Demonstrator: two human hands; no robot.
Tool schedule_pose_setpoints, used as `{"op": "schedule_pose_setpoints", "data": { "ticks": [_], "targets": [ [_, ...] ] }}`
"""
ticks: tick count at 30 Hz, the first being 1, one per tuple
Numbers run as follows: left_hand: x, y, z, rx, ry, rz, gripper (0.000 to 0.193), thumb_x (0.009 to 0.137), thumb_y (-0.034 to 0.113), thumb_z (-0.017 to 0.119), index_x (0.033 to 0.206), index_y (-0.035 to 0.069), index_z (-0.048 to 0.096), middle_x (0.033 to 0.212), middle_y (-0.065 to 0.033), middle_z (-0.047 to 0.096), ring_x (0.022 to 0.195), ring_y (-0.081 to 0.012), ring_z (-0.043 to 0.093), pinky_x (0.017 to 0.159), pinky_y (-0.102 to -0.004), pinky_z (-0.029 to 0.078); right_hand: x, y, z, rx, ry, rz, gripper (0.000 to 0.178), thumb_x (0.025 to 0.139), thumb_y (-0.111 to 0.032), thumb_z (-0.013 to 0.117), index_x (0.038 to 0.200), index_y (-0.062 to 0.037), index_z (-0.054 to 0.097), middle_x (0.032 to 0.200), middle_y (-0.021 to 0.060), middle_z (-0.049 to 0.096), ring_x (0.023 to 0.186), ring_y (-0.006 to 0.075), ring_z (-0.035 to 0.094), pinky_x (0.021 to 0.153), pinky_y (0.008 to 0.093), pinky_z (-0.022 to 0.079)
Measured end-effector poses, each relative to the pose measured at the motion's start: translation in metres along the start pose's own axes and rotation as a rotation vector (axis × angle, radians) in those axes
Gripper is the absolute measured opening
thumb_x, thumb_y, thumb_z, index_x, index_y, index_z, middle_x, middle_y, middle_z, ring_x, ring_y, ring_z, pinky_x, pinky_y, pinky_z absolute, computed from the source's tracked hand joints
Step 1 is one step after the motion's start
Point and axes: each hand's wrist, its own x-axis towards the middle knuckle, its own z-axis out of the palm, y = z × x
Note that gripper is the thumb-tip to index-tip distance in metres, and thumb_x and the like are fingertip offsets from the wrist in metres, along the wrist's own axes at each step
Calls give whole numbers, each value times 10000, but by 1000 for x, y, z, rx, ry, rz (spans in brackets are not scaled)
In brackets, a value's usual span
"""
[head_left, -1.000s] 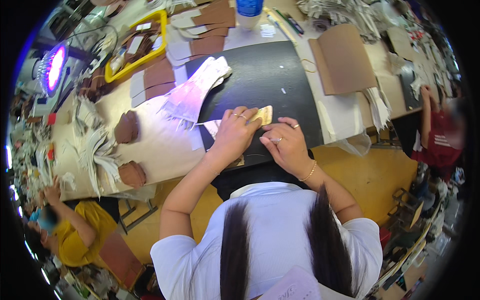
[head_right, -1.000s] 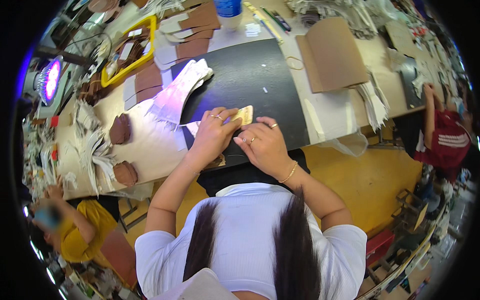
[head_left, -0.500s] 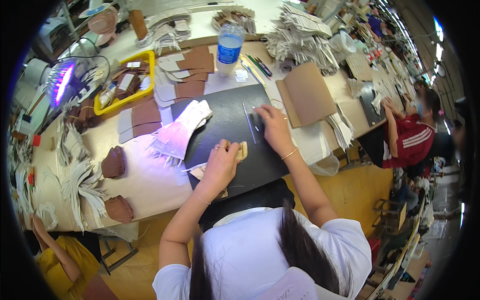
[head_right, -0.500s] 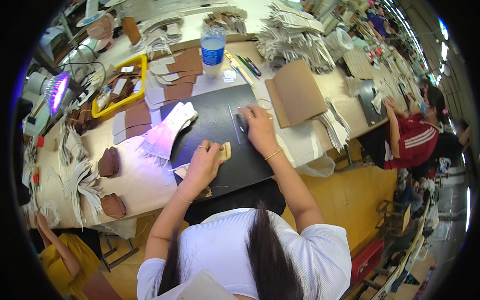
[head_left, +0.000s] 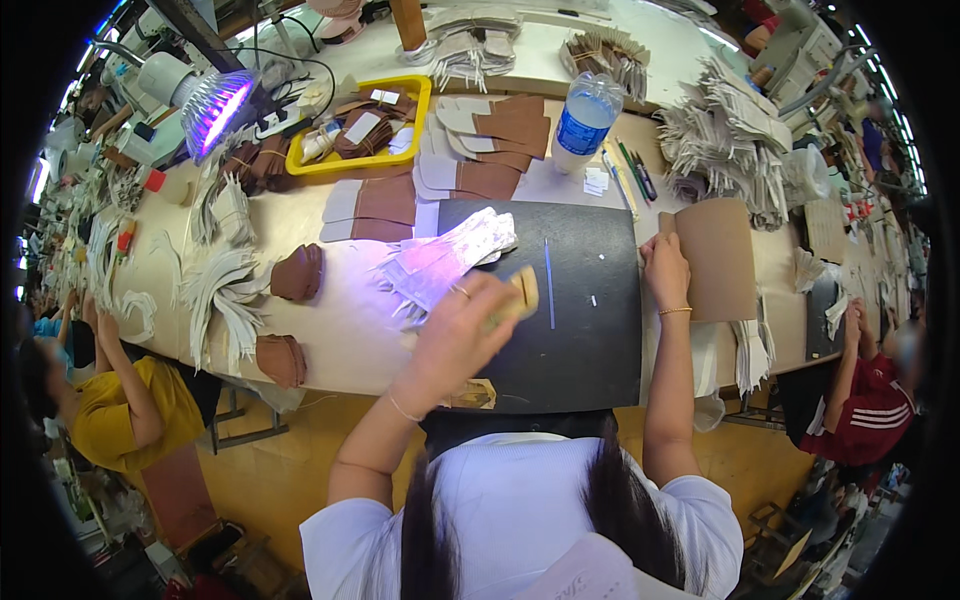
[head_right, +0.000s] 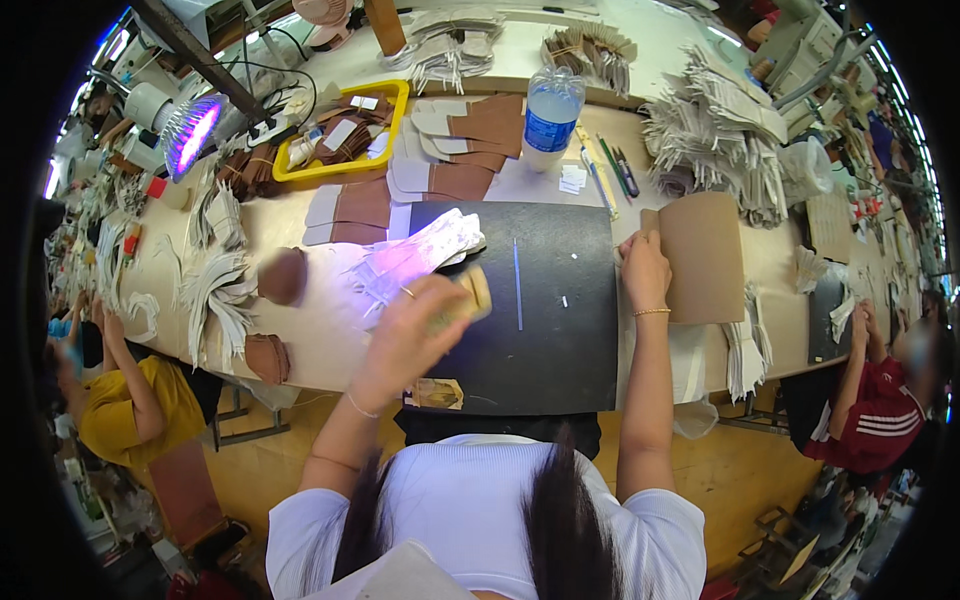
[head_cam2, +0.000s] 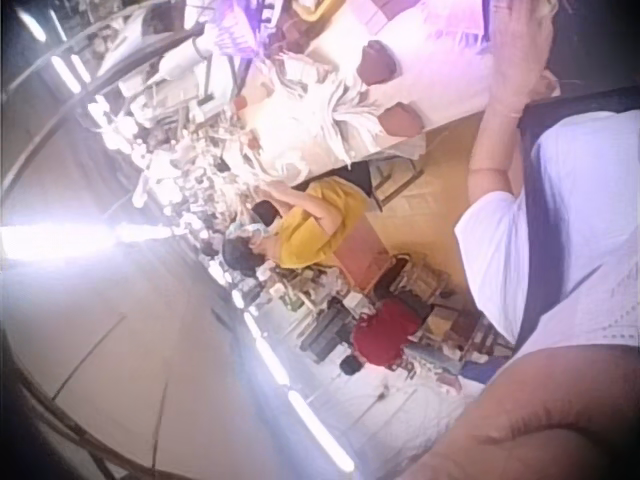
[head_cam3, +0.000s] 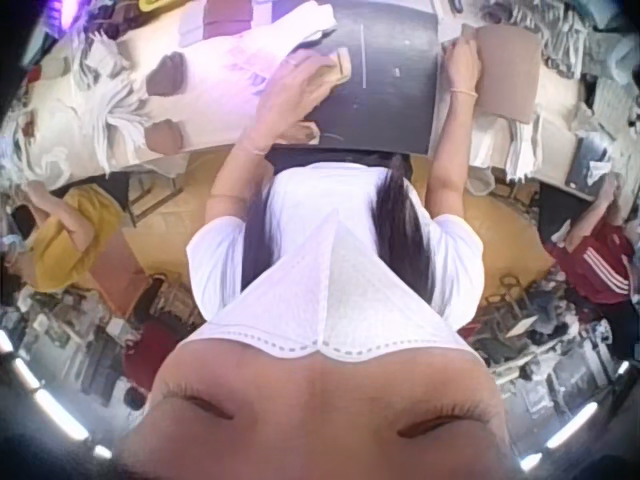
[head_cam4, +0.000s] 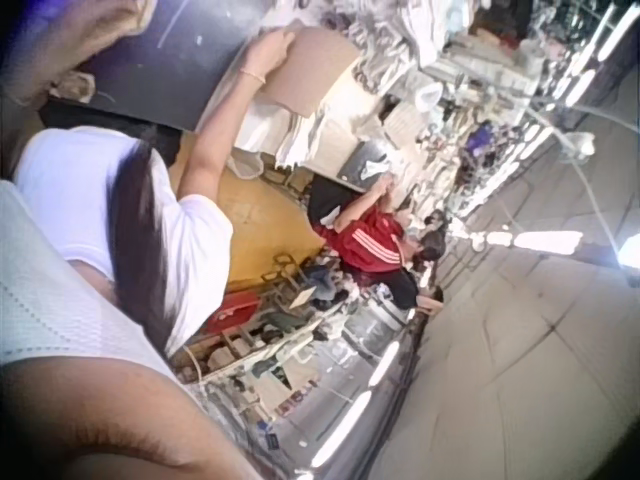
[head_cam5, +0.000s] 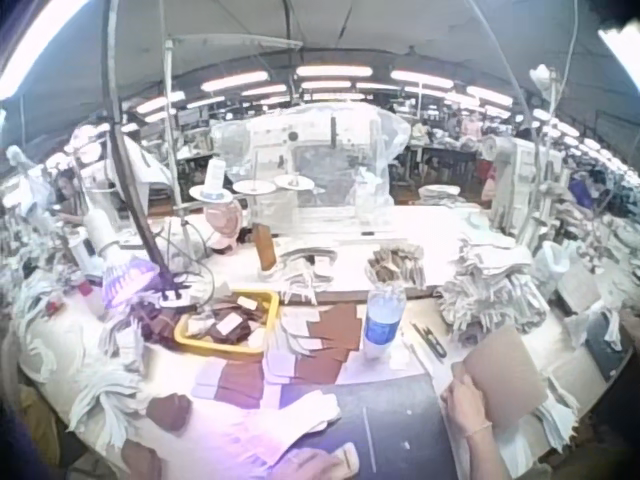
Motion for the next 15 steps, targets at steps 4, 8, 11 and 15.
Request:
{"op": "schedule_pose_setpoints", "data": {
  "ticks": [4, 8, 11, 15],
  "targets": [
    [42, -25, -18, 114, 71, 19, 283, 819, 66, 764, 1086, 43, 674, 1036, -135, 681, 1004, -321, 661, 871, -390, 523, -8, 5, -1, 156, 91, -58, 158, 1006, -199, 575, 971, -46, 567, 1035, 165, 601, 919, 389, 646, 799, 488, 503],
    [59, -65, -11, 215, 44, 14, 322, 826, 100, 767, 1135, 66, 687, 1128, -135, 689, 1015, -326, 662, 875, -402, 534, -20, 22, 4, 496, 211, -123, 115, 1013, -131, 561, 972, -23, 550, 995, 170, 604, 871, 364, 624, 781, 443, 490],
    [56, -72, -10, 326, 59, 51, 376, 829, 131, 777, 1191, 71, 695, 1194, -136, 691, 1028, -325, 666, 874, -405, 547, -39, 12, -6, 515, 321, -129, 97, 1023, -105, 549, 984, -16, 554, 930, 142, 630, 789, 303, 618, 747, 389, 491],
    [38, -34, -4, 251, 24, 190, 392, 828, 149, 794, 1189, 35, 691, 1202, -186, 691, 997, -344, 694, 882, -415, 567, -57, 5, -12, 769, 281, -3, 88, 1026, -95, 564, 1005, -10, 571, 854, 86, 669, 749, 172, 632, 718, 310, 497]
  ]
}}
